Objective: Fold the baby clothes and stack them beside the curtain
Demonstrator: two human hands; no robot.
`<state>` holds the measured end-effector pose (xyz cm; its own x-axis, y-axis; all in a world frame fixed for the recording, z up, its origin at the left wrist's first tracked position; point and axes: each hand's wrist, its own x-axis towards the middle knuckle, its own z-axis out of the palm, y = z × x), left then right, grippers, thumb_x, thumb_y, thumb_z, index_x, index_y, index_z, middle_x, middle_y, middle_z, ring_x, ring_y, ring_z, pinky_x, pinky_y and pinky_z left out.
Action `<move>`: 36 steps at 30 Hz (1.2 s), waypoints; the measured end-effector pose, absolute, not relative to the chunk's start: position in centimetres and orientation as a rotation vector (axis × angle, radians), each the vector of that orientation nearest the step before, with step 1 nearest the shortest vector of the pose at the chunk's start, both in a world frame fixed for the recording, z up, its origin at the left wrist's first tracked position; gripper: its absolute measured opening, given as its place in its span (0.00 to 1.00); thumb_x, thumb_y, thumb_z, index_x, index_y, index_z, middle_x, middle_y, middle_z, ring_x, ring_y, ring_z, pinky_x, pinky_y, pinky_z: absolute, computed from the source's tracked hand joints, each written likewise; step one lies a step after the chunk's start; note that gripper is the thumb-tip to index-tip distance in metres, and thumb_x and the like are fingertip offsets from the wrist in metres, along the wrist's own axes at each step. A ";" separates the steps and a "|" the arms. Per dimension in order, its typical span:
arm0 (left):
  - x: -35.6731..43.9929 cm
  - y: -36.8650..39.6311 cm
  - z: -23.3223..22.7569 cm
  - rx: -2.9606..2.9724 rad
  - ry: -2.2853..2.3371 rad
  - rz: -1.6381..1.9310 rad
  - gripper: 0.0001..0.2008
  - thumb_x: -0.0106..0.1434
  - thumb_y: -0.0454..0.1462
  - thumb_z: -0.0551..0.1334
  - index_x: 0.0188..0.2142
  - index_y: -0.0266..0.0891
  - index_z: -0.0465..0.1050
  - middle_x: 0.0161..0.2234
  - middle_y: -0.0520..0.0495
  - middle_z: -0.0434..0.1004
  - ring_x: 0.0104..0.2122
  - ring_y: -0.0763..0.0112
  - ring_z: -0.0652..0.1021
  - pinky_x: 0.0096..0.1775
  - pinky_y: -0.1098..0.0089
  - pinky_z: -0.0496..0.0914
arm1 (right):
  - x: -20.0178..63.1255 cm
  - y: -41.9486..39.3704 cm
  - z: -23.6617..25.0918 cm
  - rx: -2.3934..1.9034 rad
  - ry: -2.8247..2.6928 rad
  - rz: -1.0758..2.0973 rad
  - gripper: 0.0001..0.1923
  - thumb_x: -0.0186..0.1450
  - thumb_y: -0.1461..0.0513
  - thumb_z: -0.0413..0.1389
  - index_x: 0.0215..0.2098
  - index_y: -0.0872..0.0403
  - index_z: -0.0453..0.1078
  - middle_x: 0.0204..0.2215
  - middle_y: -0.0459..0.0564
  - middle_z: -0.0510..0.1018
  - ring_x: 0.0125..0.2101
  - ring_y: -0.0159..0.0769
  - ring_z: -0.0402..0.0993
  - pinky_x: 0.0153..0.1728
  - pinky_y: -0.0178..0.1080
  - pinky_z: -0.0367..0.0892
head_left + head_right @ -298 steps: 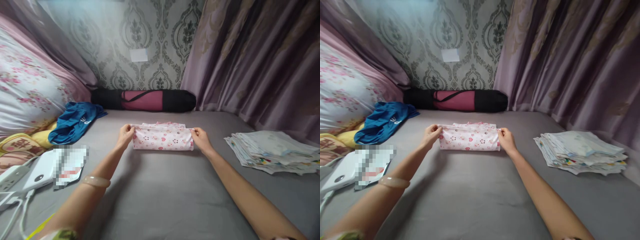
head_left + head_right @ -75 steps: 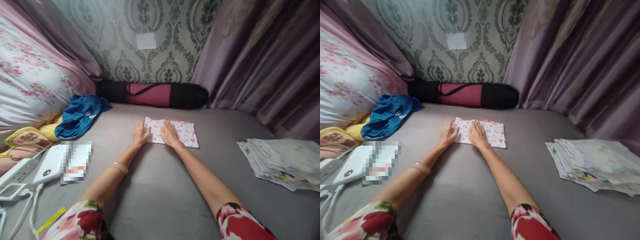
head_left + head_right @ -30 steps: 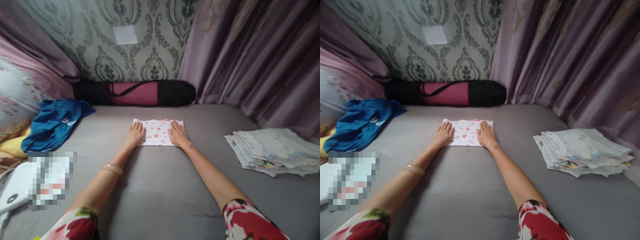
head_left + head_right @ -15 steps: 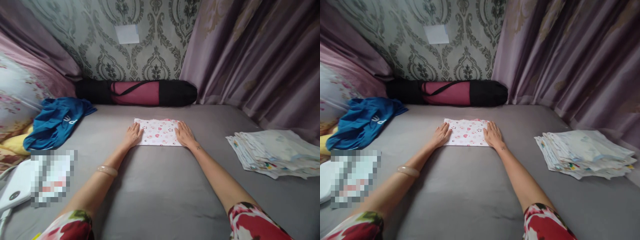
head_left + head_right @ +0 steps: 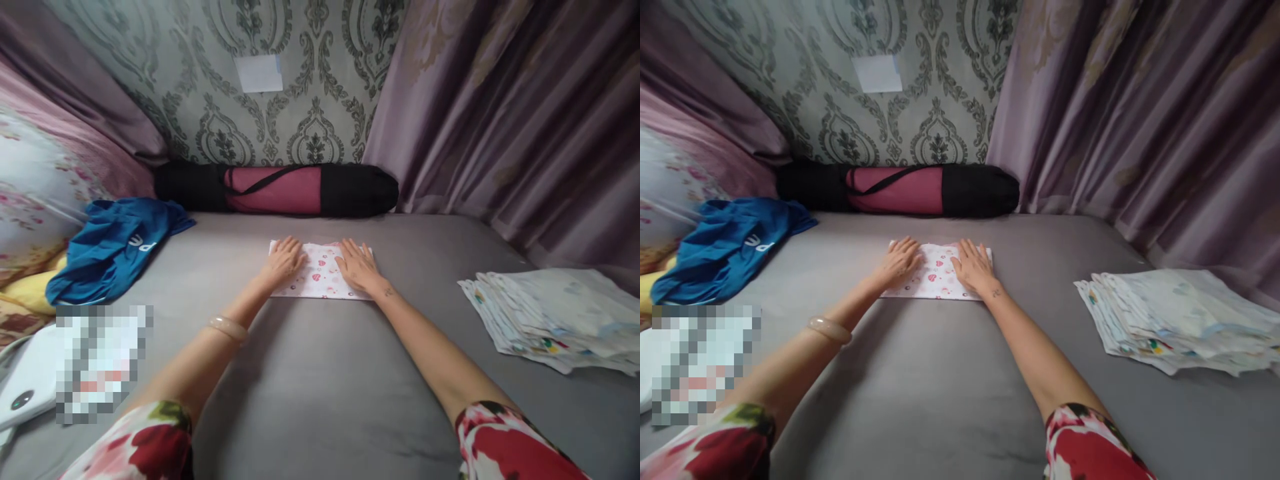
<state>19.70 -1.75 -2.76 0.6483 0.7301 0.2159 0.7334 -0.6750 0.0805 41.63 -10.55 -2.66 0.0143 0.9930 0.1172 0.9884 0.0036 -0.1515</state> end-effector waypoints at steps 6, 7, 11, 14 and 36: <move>22.1 -1.9 -4.4 -2.971 -1.248 -0.213 0.27 0.71 0.45 0.43 0.64 0.35 0.54 0.66 0.37 0.53 0.65 0.57 0.56 0.63 0.52 0.49 | 41.0 -8.6 -3.9 -2.074 -2.121 0.171 0.31 0.72 0.54 0.35 0.68 0.63 0.50 0.67 0.57 0.51 0.67 0.42 0.43 0.65 0.47 0.39; 22.0 -1.8 -4.5 -2.980 -1.255 -0.213 0.27 0.71 0.45 0.43 0.65 0.36 0.54 0.67 0.37 0.53 0.65 0.56 0.56 0.63 0.51 0.50 | 41.2 -8.5 -4.0 -2.069 -2.122 0.182 0.31 0.72 0.54 0.35 0.68 0.63 0.50 0.68 0.57 0.51 0.67 0.42 0.43 0.65 0.46 0.39; 21.5 -0.5 -3.9 -3.042 -1.263 -0.168 0.25 0.71 0.43 0.42 0.64 0.40 0.56 0.65 0.40 0.56 0.64 0.59 0.59 0.62 0.51 0.51 | 41.8 -8.4 -3.7 -2.049 -2.128 0.235 0.31 0.72 0.54 0.35 0.67 0.63 0.51 0.67 0.57 0.52 0.67 0.44 0.45 0.65 0.48 0.40; 20.9 1.4 -2.9 -2.998 -1.369 -0.036 0.22 0.70 0.40 0.44 0.60 0.42 0.62 0.61 0.40 0.64 0.60 0.59 0.66 0.60 0.51 0.54 | 42.4 -8.1 -3.3 -2.006 -2.133 0.257 0.29 0.72 0.55 0.35 0.66 0.59 0.54 0.66 0.56 0.55 0.65 0.41 0.49 0.64 0.47 0.43; 20.6 7.6 2.3 -3.267 -1.736 0.742 0.27 0.50 0.46 0.65 0.48 0.38 0.73 0.43 0.39 0.79 0.34 0.59 0.80 0.32 0.68 0.72 | 49.7 -4.8 -0.3 -2.187 -1.990 0.750 0.19 0.62 0.57 0.57 0.49 0.56 0.73 0.45 0.54 0.79 0.42 0.41 0.75 0.39 0.34 0.67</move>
<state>20.64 7.57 2.34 0.5474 0.6039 -0.5794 0.8361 -0.4244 0.3475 49.70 -4.82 -0.27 0.0299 0.9558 -0.2924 0.9113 -0.1463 -0.3849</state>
